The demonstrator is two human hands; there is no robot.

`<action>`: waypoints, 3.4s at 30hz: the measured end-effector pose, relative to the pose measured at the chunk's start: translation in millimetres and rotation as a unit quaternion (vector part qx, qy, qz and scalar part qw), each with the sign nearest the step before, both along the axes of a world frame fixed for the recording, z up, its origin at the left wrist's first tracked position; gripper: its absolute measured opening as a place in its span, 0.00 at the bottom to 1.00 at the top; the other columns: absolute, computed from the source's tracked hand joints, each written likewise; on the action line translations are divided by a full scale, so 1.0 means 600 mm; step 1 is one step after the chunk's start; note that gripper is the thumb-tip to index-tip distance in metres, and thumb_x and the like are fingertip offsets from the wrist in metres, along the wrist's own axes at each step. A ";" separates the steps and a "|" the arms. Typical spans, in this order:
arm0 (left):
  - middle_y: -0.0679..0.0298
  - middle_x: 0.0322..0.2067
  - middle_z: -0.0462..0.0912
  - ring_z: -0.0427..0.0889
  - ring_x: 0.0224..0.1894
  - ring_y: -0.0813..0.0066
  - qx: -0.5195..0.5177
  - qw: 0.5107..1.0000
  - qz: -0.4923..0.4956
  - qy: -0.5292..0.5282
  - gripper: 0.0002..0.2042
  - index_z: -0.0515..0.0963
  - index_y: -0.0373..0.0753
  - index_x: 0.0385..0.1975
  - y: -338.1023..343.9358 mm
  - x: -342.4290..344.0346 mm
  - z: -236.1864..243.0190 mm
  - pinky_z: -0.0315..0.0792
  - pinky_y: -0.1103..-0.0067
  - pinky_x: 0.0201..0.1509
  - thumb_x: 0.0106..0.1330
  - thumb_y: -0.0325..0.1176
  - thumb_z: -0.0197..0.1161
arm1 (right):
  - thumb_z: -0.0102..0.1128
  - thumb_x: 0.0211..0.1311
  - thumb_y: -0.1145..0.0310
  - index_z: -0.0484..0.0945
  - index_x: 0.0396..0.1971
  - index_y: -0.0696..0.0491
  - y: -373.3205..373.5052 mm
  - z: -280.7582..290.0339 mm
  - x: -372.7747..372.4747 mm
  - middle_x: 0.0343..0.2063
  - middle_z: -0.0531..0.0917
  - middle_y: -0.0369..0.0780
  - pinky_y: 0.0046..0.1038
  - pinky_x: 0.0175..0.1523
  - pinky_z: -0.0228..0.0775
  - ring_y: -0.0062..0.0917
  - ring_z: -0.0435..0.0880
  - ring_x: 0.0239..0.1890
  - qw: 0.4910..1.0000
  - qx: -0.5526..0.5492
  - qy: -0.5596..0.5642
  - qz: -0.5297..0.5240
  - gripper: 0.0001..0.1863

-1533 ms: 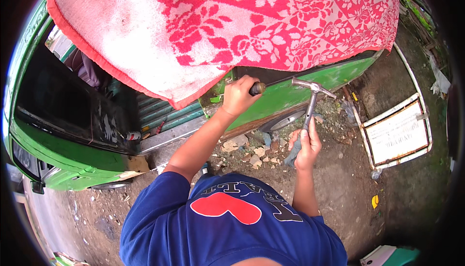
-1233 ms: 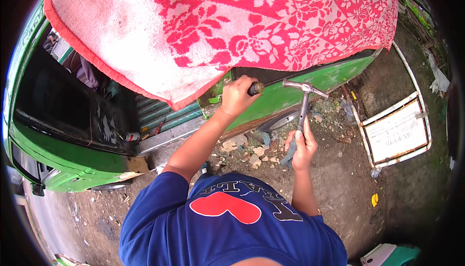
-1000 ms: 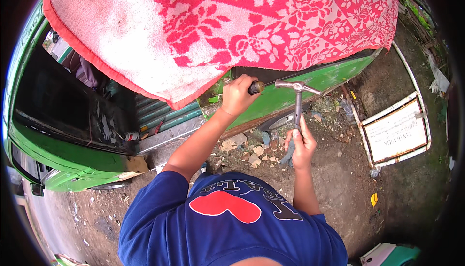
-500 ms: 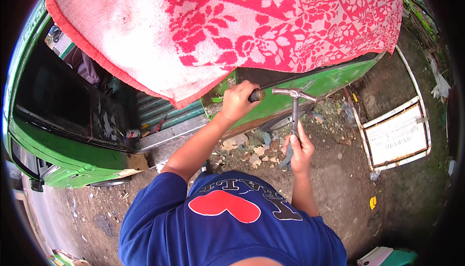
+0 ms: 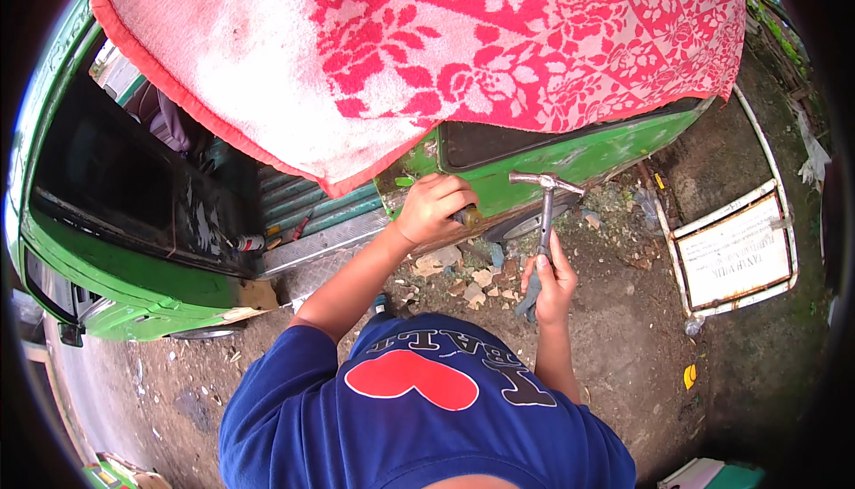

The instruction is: The person uses a hammer to repeatedly strike a small metal object held against the side of a green vehicle. The person continues hammering the same spot for the duration of the clip.

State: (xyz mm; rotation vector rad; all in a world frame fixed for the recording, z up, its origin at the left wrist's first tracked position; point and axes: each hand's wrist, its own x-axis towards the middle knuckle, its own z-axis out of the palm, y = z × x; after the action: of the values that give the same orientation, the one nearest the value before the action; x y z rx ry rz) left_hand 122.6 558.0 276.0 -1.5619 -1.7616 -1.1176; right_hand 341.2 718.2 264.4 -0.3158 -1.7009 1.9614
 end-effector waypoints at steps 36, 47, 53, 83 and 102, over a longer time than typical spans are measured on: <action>0.64 0.35 0.73 0.75 0.39 0.62 -0.036 0.998 -0.018 -0.053 0.16 0.75 0.44 0.33 -0.018 0.038 -0.046 0.67 0.68 0.45 0.42 0.28 0.71 | 0.50 0.70 0.73 0.61 0.68 0.56 0.008 -0.028 0.042 0.22 0.76 0.36 0.20 0.24 0.68 0.16 0.73 0.19 0.999 -0.022 -0.030 0.005 0.27; 0.59 0.37 0.75 0.77 0.41 0.60 0.092 0.976 -0.016 -0.196 0.16 0.74 0.39 0.33 -0.034 0.019 -0.031 0.71 0.70 0.46 0.43 0.22 0.68 | 0.50 0.70 0.73 0.61 0.68 0.56 0.006 -0.012 0.037 0.23 0.76 0.36 0.19 0.24 0.68 0.16 0.73 0.19 0.999 -0.017 -0.032 0.016 0.27; 0.57 0.40 0.77 0.76 0.53 0.61 0.249 0.897 -0.071 -0.357 0.17 0.66 0.39 0.41 -0.065 -0.017 -0.041 0.67 0.68 0.59 0.59 0.24 0.69 | 0.49 0.70 0.75 0.60 0.69 0.55 0.009 -0.015 0.031 0.23 0.76 0.38 0.21 0.22 0.69 0.19 0.74 0.18 0.999 -0.015 -0.024 0.039 0.27; 0.57 0.37 0.84 0.82 0.41 0.71 0.216 0.924 0.101 -0.299 0.24 0.66 0.38 0.44 -0.117 -0.013 -0.064 0.75 0.76 0.48 0.52 0.27 0.76 | 0.52 0.69 0.74 0.62 0.67 0.57 -0.022 0.005 0.006 0.24 0.76 0.34 0.20 0.26 0.69 0.16 0.73 0.22 0.995 0.005 -0.028 0.098 0.27; 0.57 0.40 0.83 0.82 0.41 0.71 0.169 0.938 0.071 -0.294 0.23 0.66 0.38 0.44 -0.124 -0.019 -0.063 0.76 0.75 0.47 0.54 0.23 0.74 | 0.53 0.69 0.74 0.63 0.67 0.57 -0.046 0.011 0.009 0.24 0.76 0.35 0.20 0.27 0.69 0.16 0.73 0.23 0.996 0.003 -0.026 0.087 0.27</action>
State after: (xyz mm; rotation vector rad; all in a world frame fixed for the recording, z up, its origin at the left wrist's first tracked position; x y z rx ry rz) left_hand 111.1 483.4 238.4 -0.9313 -1.8618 -1.8306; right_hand 346.8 690.5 271.2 -0.2232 -1.8213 2.0877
